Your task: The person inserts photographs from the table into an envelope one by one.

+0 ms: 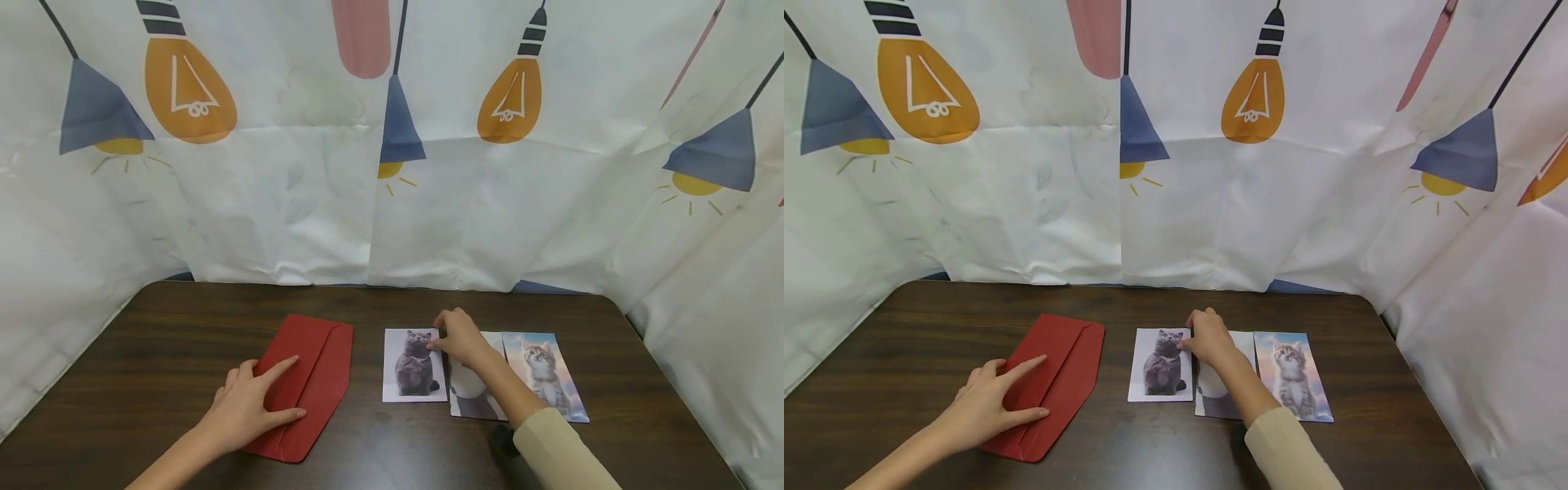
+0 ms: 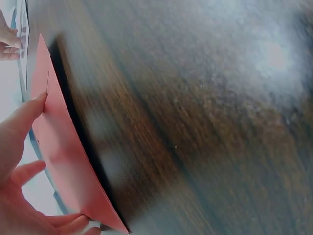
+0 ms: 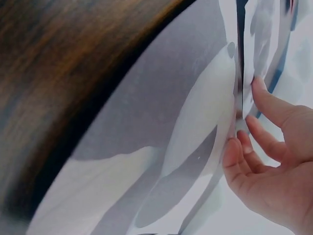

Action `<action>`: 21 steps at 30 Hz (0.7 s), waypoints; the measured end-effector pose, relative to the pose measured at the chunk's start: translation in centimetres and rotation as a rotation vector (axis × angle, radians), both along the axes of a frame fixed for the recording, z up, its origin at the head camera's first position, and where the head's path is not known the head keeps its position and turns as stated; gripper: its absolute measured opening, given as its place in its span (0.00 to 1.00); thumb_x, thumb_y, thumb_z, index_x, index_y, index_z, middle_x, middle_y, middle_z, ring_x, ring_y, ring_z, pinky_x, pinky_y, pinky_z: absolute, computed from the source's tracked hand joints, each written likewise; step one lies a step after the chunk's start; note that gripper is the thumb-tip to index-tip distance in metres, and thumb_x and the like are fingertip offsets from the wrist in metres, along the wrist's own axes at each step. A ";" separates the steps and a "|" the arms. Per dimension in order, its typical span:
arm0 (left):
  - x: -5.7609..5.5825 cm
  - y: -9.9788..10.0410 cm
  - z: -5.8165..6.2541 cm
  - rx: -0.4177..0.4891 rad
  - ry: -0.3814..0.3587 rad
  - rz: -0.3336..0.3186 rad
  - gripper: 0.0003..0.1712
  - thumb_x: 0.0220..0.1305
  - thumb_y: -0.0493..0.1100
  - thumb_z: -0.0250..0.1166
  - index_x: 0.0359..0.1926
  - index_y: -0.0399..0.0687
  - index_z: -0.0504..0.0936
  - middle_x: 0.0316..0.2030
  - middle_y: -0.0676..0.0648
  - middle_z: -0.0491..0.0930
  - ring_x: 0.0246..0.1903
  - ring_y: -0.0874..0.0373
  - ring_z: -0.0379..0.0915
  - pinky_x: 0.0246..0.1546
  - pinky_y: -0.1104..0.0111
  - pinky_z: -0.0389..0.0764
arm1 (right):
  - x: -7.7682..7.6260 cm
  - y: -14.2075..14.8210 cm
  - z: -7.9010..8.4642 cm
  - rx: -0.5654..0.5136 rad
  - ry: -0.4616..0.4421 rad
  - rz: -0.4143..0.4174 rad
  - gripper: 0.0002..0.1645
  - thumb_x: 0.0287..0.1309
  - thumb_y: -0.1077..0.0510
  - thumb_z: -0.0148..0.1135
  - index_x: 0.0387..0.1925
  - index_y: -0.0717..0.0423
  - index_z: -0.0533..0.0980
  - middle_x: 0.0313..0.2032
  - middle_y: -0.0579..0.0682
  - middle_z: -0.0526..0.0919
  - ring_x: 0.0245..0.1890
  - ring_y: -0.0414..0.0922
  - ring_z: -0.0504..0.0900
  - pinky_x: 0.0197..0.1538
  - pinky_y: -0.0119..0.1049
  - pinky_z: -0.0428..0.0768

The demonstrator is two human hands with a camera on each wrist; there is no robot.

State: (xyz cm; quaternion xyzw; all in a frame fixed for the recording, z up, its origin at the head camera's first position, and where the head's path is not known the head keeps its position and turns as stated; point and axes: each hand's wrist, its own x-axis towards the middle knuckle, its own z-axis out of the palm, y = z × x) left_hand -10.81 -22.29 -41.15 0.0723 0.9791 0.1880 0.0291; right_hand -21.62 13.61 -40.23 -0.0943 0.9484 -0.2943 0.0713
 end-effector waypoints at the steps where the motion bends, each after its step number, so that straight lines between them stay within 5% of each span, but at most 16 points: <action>1: 0.0 0.1 0.0 0.001 0.004 0.009 0.52 0.50 0.63 0.82 0.72 0.49 0.76 0.56 0.21 0.70 0.53 0.26 0.68 0.39 0.40 0.77 | 0.0 0.0 0.0 0.003 -0.004 -0.001 0.22 0.58 0.61 0.79 0.50 0.67 0.81 0.47 0.60 0.79 0.47 0.53 0.79 0.54 0.50 0.81; 8: -0.1 0.3 0.4 0.045 -0.009 0.047 0.54 0.46 0.63 0.85 0.72 0.49 0.76 0.52 0.26 0.70 0.49 0.33 0.67 0.31 0.55 0.70 | -0.3 0.1 0.1 0.015 -0.017 0.001 0.23 0.55 0.61 0.81 0.47 0.67 0.78 0.44 0.59 0.77 0.41 0.51 0.76 0.51 0.49 0.79; 14: -0.5 0.2 0.6 0.078 -0.036 0.052 0.57 0.43 0.59 0.87 0.72 0.47 0.74 0.51 0.27 0.69 0.47 0.31 0.65 0.32 0.50 0.71 | -0.5 -0.1 0.1 0.019 -0.012 0.008 0.25 0.54 0.63 0.81 0.47 0.66 0.75 0.44 0.58 0.78 0.43 0.52 0.78 0.53 0.50 0.80; 21: -0.7 0.1 0.7 0.093 -0.055 0.052 0.60 0.41 0.60 0.88 0.74 0.47 0.72 0.54 0.22 0.67 0.49 0.27 0.65 0.34 0.49 0.70 | -0.3 -0.2 0.0 -0.028 -0.002 0.002 0.25 0.53 0.66 0.81 0.43 0.63 0.71 0.31 0.51 0.73 0.33 0.47 0.72 0.41 0.42 0.75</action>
